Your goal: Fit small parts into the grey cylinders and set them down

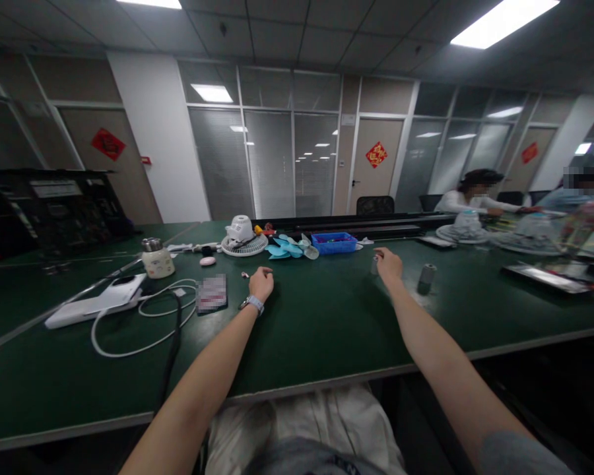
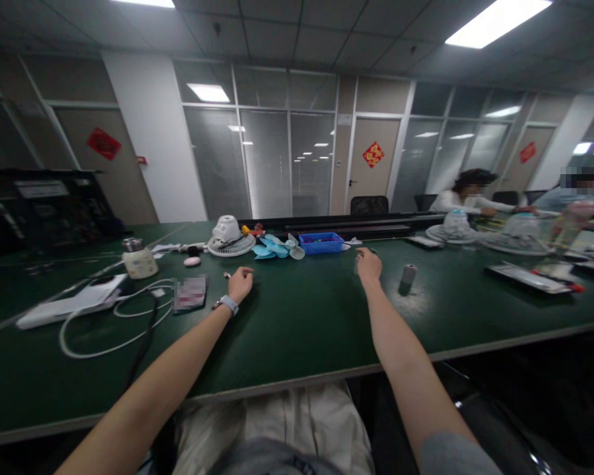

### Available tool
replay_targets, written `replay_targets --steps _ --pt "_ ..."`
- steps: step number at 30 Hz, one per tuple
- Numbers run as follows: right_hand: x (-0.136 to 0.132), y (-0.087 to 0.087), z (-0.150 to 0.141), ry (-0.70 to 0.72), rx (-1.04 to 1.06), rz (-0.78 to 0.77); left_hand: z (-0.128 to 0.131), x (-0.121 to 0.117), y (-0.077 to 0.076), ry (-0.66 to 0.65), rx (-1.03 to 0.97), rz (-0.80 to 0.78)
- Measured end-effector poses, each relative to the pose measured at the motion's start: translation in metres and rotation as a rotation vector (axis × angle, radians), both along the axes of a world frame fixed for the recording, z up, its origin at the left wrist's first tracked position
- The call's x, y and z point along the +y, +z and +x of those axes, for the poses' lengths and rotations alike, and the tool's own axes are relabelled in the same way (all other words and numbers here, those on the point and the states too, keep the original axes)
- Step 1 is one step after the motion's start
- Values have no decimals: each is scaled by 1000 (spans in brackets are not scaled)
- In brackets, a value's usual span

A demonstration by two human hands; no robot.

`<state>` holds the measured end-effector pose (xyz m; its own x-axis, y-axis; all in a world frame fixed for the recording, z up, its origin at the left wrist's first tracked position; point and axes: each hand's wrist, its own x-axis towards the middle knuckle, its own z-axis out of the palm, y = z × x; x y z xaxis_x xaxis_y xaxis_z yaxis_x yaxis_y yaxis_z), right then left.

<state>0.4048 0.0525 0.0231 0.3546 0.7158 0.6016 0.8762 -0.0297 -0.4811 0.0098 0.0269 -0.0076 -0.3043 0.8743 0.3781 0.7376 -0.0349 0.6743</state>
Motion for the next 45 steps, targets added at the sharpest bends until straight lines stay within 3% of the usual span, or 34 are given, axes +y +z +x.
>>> replay_targets --steps 10,14,18,23,26,29,32,35,38,45 --pt "1 2 -2 -92 -66 -117 -1 2 0 -8 2 -22" --pt "-2 -8 -8 -129 51 -112 -1 1 1 -7 1 -30" --pt "-2 -20 -7 -140 180 -218 -1 1 1 -7 0 -25" --pt "-1 -20 -10 -147 199 -243 0 2 0 -3 -10 -19" --pt "-3 -15 -41 -38 196 -204 0 2 1 0 -21 -16" --pt "-6 -14 -98 218 208 -180 3 -1 3 -35 -52 34" --pt "-14 -20 -161 492 220 -191 10 -7 8 -139 -107 152" --pt "-23 -26 -203 627 171 -188 21 -14 13 -258 -103 256" --pt "-31 -30 -218 679 91 -160 31 -18 16 -308 -28 296" --pt "-38 -28 -213 713 -2 -104 36 -21 22 -254 61 259"
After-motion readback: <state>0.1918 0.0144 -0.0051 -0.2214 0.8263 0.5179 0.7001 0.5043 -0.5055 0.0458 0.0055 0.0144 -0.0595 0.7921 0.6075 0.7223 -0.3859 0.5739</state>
